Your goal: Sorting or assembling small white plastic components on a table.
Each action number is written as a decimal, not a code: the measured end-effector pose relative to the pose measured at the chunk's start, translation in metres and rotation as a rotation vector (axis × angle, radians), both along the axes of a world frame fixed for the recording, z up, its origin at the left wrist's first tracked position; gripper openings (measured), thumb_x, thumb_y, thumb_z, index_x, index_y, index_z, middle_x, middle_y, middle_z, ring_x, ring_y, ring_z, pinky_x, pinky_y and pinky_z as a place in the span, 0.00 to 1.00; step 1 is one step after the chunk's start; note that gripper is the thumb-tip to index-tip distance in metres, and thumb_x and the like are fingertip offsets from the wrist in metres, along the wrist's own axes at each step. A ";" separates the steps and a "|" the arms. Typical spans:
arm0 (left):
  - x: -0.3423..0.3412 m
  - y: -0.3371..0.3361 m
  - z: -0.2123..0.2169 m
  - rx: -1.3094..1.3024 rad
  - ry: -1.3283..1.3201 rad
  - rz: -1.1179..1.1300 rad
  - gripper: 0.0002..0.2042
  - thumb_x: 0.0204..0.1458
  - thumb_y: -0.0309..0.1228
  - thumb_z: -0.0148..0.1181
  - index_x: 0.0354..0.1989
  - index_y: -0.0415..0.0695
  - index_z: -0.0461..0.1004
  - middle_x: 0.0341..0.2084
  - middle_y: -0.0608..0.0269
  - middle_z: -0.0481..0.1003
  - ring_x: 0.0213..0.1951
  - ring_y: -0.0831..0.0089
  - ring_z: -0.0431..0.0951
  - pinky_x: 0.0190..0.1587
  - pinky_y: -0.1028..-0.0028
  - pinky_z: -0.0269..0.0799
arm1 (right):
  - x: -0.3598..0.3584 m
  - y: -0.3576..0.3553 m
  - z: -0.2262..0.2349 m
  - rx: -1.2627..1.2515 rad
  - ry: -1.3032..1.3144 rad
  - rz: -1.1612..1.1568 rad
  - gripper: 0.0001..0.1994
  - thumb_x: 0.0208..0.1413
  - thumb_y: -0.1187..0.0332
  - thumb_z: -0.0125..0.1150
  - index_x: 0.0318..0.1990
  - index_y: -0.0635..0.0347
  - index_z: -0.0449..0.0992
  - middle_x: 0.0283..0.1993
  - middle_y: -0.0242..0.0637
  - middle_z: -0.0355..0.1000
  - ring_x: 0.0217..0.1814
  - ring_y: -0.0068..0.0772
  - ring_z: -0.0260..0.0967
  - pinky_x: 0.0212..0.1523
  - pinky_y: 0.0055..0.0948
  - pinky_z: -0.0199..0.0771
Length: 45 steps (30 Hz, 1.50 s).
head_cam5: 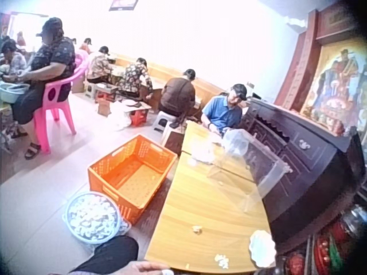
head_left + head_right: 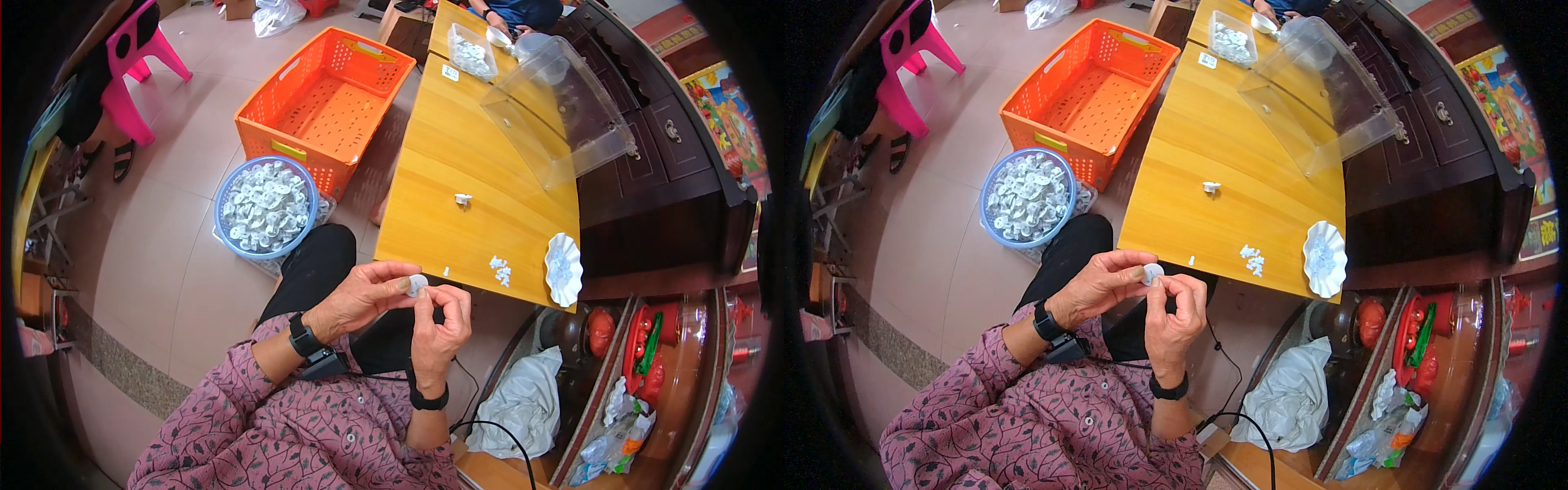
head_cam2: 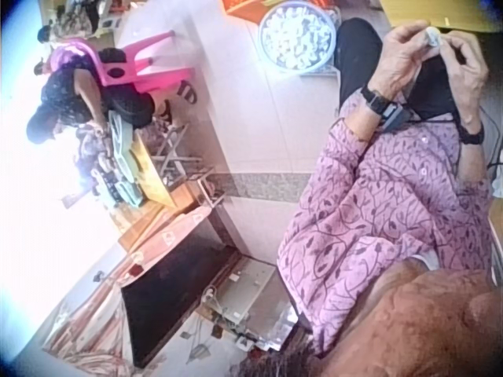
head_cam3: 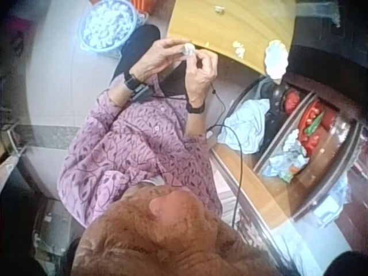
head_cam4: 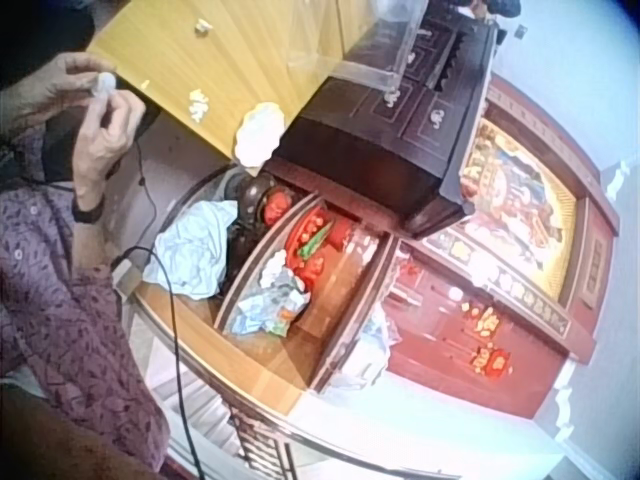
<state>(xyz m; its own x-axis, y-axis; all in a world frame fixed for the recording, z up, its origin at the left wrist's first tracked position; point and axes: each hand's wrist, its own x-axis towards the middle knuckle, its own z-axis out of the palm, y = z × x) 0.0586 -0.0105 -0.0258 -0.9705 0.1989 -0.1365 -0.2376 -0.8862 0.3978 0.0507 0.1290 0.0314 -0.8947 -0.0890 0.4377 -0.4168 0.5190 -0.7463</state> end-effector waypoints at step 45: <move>0.005 -0.004 -0.002 -0.344 0.071 0.083 0.12 0.57 0.23 0.64 0.48 0.34 0.78 0.42 0.56 0.80 0.44 0.72 0.81 0.50 0.72 0.79 | -0.005 -0.003 -0.012 0.135 0.019 0.090 0.04 0.55 0.77 0.65 0.34 0.61 0.74 0.35 0.38 0.71 0.34 0.39 0.68 0.37 0.34 0.67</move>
<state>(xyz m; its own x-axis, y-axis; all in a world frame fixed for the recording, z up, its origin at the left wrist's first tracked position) 0.0635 -0.0149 -0.0273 -0.9909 0.0735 -0.1131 -0.1315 -0.7125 0.6893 0.0458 0.1263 0.0196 -0.8720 -0.2279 0.4331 -0.4797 0.5741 -0.6636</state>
